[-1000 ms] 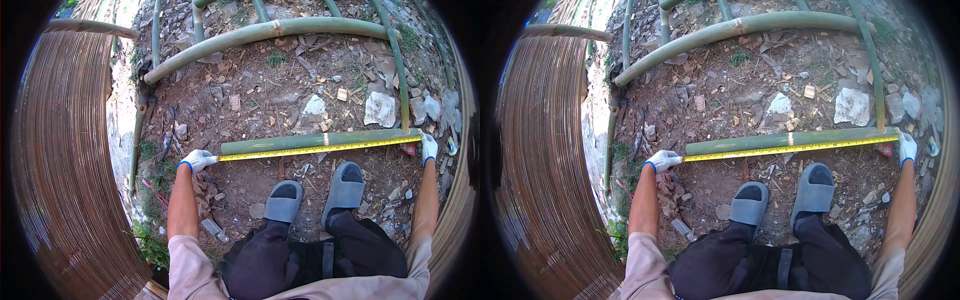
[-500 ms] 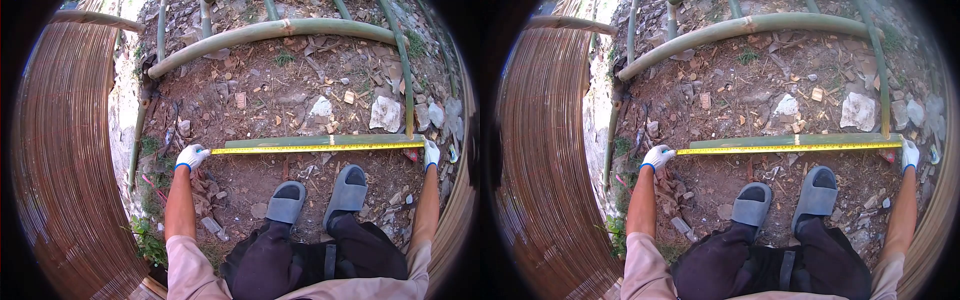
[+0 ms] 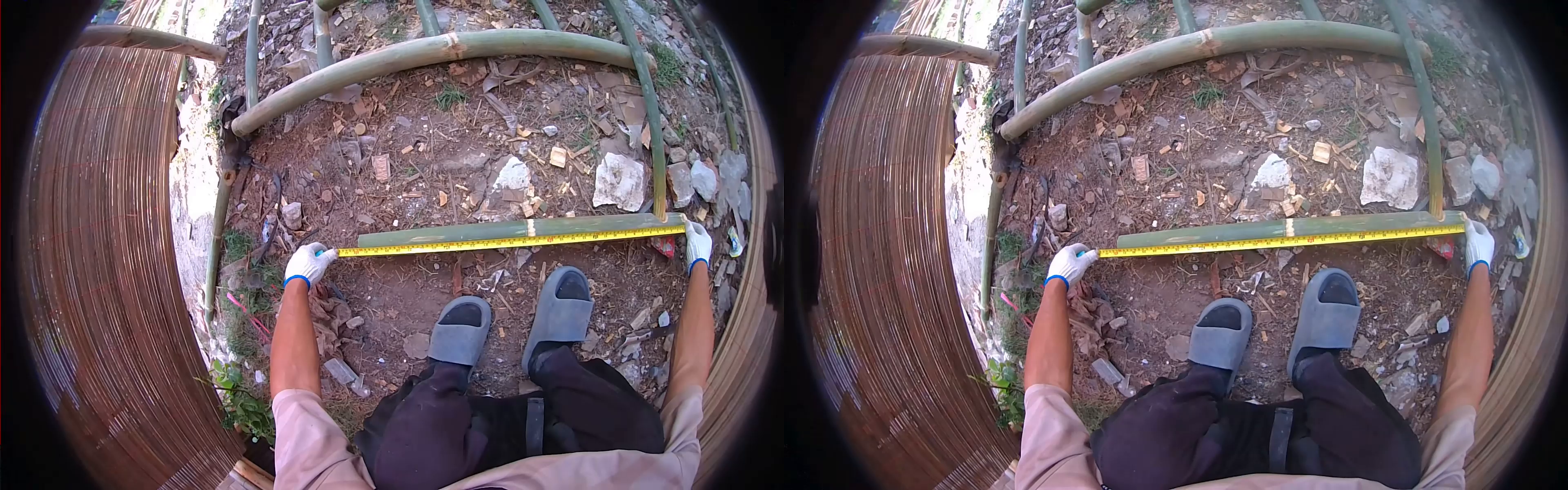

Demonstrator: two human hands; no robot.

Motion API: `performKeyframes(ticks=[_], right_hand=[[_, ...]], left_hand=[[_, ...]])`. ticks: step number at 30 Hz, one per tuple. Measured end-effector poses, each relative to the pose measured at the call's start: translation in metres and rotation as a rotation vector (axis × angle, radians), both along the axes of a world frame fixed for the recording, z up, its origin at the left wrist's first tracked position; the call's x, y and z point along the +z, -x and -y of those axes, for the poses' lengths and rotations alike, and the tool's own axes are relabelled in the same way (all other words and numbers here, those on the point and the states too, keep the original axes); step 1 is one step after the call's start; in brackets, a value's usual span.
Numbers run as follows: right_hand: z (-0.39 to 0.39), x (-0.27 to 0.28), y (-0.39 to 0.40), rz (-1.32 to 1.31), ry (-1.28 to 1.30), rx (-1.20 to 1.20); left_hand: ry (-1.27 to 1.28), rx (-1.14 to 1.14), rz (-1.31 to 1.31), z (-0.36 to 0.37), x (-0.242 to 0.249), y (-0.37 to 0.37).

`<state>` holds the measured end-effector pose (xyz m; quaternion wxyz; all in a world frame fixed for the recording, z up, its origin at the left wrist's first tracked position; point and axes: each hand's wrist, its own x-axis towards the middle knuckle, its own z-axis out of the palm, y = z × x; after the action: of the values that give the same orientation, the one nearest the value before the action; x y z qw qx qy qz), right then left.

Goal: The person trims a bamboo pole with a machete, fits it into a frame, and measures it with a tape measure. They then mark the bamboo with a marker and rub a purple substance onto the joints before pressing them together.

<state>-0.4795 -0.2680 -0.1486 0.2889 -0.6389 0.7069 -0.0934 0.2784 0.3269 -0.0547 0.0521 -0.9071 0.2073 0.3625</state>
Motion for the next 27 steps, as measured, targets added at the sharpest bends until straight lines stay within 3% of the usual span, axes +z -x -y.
performKeyframes(ticks=[7,9,12,14,17,21,27], right_hand=[[-0.008,0.011,-0.016,0.022,0.002,-0.019],[-0.012,0.025,-0.029,-0.018,-0.129,-0.134],[-0.014,0.024,-0.034,-0.046,-0.062,-0.112],[-0.006,-0.008,-0.006,0.062,0.041,-0.035],[-0.04,0.049,-0.069,-0.08,-0.002,-0.125],[-0.051,0.065,-0.09,-0.256,0.044,-0.143],[-0.053,0.064,-0.096,-0.151,0.039,-0.217]], left_hand=[[0.003,-0.025,0.013,-0.007,-0.002,-0.002],[-0.038,-0.038,0.016,-0.004,0.004,0.001],[-0.045,-0.032,0.01,0.001,0.014,0.007],[-0.01,-0.032,-0.088,-0.004,0.014,0.007],[0.084,0.064,-0.242,0.002,0.015,0.023],[0.118,-0.046,-0.214,0.04,0.023,0.058],[0.138,-0.2,-0.152,0.113,0.038,0.126]])
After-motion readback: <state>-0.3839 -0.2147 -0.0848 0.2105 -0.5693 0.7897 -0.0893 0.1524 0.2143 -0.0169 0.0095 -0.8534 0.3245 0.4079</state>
